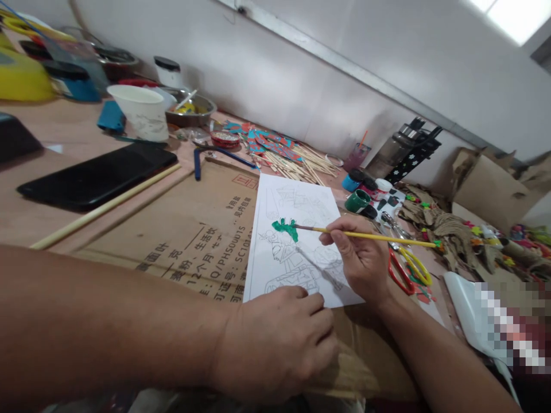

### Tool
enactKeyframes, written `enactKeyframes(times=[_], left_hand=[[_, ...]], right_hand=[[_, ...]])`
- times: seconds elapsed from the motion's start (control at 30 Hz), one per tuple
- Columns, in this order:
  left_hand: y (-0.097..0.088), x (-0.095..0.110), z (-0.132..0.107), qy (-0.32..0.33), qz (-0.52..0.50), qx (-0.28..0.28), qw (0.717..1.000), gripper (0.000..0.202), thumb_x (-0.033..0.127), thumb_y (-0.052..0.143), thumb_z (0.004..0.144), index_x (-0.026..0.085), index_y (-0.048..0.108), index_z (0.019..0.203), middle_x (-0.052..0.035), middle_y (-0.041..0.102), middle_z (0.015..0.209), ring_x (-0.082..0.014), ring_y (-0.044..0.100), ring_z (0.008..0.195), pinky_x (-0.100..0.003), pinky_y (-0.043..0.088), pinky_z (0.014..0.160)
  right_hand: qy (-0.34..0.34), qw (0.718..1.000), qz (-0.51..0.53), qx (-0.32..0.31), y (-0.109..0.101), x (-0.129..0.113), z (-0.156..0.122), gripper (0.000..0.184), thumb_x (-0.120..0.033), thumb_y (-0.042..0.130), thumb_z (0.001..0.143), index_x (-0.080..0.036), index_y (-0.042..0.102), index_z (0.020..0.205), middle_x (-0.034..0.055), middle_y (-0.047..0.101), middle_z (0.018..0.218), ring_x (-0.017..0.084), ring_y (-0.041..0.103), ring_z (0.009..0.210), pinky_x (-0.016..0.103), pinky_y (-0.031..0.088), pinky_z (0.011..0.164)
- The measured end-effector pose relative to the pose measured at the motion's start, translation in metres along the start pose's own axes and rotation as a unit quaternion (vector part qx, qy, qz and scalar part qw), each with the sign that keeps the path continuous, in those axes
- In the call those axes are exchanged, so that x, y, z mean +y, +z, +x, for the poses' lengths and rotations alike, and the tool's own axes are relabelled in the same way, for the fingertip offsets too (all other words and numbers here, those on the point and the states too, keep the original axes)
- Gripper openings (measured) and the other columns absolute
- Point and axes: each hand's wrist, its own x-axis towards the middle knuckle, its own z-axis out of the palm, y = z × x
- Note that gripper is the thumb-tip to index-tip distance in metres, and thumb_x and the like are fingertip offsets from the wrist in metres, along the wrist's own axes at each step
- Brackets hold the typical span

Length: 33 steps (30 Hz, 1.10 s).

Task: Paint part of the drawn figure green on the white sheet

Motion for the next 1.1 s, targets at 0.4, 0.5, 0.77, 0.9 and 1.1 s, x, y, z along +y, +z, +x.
enactKeyframes(times=[0.4, 0.5, 0.77, 0.9, 1.1], left_hand=[[0.01, -0.003, 0.002, 0.002, -0.01, -0.022, 1.0, 0.021, 0.035, 0.068, 0.085, 0.018, 0.062, 0.096, -0.0058, 0.065, 0.092, -0.0217, 0.058, 0.079, -0.034, 0.053, 0.066], [0.011, -0.004, 0.002, 0.002, -0.009, -0.018, 1.0, 0.021, 0.036, 0.066, 0.087, 0.018, 0.061, 0.096, -0.0062, 0.065, 0.092, -0.0214, 0.058, 0.079, -0.033, 0.052, 0.066], [0.012, -0.006, 0.001, 0.006, -0.01, -0.011, 1.0, 0.021, 0.036, 0.063, 0.089, 0.018, 0.061, 0.099, -0.0059, 0.064, 0.092, -0.0214, 0.058, 0.08, -0.033, 0.051, 0.068], [0.013, -0.006, 0.0, 0.014, -0.005, -0.008, 1.0, 0.024, 0.038, 0.066, 0.088, 0.017, 0.061, 0.1, -0.006, 0.064, 0.092, -0.0213, 0.057, 0.08, -0.033, 0.05, 0.069], [0.011, -0.005, 0.0, 0.017, -0.005, 0.005, 1.0, 0.023, 0.036, 0.068, 0.086, 0.017, 0.062, 0.098, -0.0067, 0.065, 0.09, -0.021, 0.057, 0.078, -0.033, 0.049, 0.067]], right_hand=[[0.064, 0.971, -0.158, 0.17, -0.074, 0.07, 0.041, 0.026, -0.046, 0.051, 0.097, -0.022, 0.059, 0.091, -0.0001, 0.067, 0.073, 0.017, 0.066, 0.068, 0.032, 0.053, 0.07], [0.085, 0.953, -0.25, 0.147, -0.081, 0.084, 0.049, 0.027, -0.045, 0.048, 0.095, -0.022, 0.057, 0.084, 0.0013, 0.066, 0.071, 0.019, 0.064, 0.066, 0.033, 0.05, 0.073], [0.105, 0.926, -0.349, 0.096, -0.08, 0.117, 0.054, 0.023, -0.038, 0.042, 0.094, -0.022, 0.056, 0.084, 0.0072, 0.069, 0.076, 0.025, 0.065, 0.077, 0.037, 0.046, 0.082], [0.123, 0.928, -0.347, 0.065, -0.08, 0.124, 0.055, 0.021, -0.035, 0.044, 0.093, -0.022, 0.058, 0.084, 0.0075, 0.069, 0.076, 0.025, 0.063, 0.076, 0.038, 0.045, 0.082], [0.117, 0.929, -0.343, 0.073, -0.084, 0.124, 0.054, 0.021, -0.035, 0.046, 0.094, -0.021, 0.059, 0.087, 0.0065, 0.07, 0.074, 0.024, 0.064, 0.075, 0.039, 0.046, 0.082]])
